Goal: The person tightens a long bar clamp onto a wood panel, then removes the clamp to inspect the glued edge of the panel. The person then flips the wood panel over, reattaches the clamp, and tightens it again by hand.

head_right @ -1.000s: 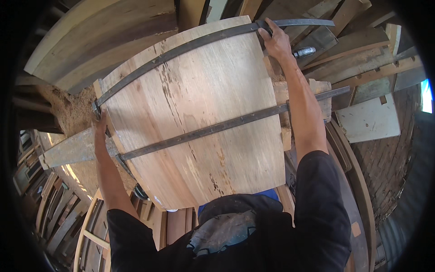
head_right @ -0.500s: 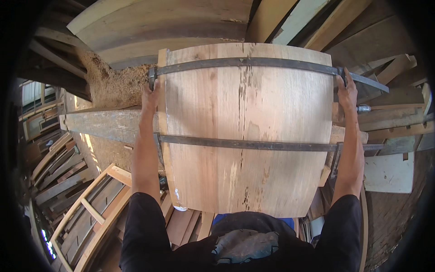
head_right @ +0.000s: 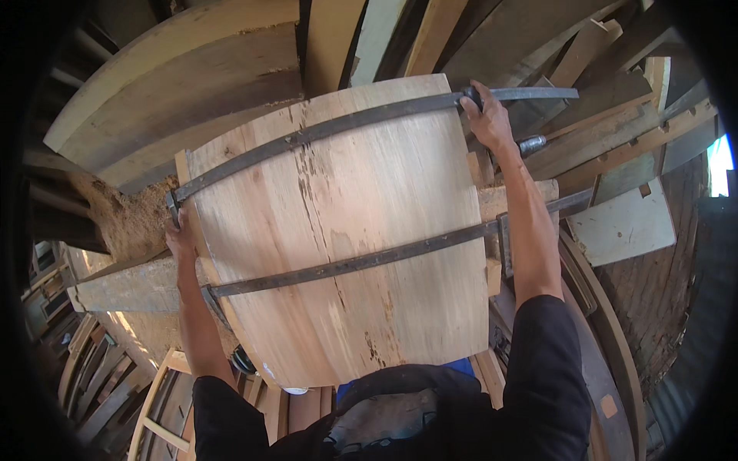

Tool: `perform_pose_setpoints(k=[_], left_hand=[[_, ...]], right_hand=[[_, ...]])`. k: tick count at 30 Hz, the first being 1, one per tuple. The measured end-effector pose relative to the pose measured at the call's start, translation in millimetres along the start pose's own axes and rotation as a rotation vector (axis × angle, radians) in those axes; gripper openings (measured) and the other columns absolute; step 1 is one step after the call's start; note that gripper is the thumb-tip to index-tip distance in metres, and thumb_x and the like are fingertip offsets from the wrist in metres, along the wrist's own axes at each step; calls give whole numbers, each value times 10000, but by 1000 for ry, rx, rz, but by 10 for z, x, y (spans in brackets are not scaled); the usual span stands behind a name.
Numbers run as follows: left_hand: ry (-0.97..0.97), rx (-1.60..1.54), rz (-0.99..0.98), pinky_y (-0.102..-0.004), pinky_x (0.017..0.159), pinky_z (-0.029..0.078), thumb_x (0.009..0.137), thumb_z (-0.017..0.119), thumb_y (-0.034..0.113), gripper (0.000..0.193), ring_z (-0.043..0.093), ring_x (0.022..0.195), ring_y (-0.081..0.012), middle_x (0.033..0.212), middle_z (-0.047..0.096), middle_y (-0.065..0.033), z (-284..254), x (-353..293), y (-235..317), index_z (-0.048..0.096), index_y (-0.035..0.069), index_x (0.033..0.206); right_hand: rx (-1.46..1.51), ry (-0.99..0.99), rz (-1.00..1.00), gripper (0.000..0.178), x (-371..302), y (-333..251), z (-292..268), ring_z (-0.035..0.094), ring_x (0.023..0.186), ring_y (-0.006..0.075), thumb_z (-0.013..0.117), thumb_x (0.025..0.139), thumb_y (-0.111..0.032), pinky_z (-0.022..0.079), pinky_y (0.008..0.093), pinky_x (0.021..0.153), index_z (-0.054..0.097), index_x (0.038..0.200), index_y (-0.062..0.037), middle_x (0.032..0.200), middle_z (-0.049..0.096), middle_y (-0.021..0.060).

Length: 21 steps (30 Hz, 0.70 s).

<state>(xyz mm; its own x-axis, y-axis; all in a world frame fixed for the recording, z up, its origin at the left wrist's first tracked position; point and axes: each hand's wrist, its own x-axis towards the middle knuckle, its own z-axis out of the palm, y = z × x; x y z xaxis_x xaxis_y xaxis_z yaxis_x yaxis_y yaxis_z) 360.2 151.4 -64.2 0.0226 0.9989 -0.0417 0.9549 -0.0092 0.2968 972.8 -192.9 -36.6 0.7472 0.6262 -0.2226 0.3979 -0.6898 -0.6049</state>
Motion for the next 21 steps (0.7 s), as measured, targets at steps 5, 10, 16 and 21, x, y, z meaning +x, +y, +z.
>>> perform_pose_setpoints(k=[5,10,16,21], left_hand=[[-36,73,68,-461,717,443,842,564,578,598,599,798,-396,816,617,-219,-129,-92,230,600,-13,924],[-93,56,-6,-470,731,447,839,558,593,612,600,803,-400,819,609,-228,-155,-75,191,583,-12,927],[418,480,325,-485,956,368,802,684,445,631,478,1130,-408,1187,512,-264,-133,-219,577,485,-9,1193],[-179,-123,959,-476,1005,326,751,732,307,670,442,1169,-359,1248,492,-194,275,-995,2619,438,-11,1262]], right_hand=[[-92,51,-27,495,-70,110,-19,511,1147,412,534,907,-328,409,441,967,442,1333,-92,1237,547,238],[-176,73,-57,468,3,141,97,484,1177,415,525,909,-301,387,438,998,430,1328,-115,1256,527,244],[-104,94,-32,502,-108,43,147,501,1177,393,549,896,-298,397,431,991,429,1337,-89,1255,537,229],[-41,105,-10,492,-128,105,16,516,1163,387,575,884,-299,413,421,973,464,1304,-70,1219,564,224]])
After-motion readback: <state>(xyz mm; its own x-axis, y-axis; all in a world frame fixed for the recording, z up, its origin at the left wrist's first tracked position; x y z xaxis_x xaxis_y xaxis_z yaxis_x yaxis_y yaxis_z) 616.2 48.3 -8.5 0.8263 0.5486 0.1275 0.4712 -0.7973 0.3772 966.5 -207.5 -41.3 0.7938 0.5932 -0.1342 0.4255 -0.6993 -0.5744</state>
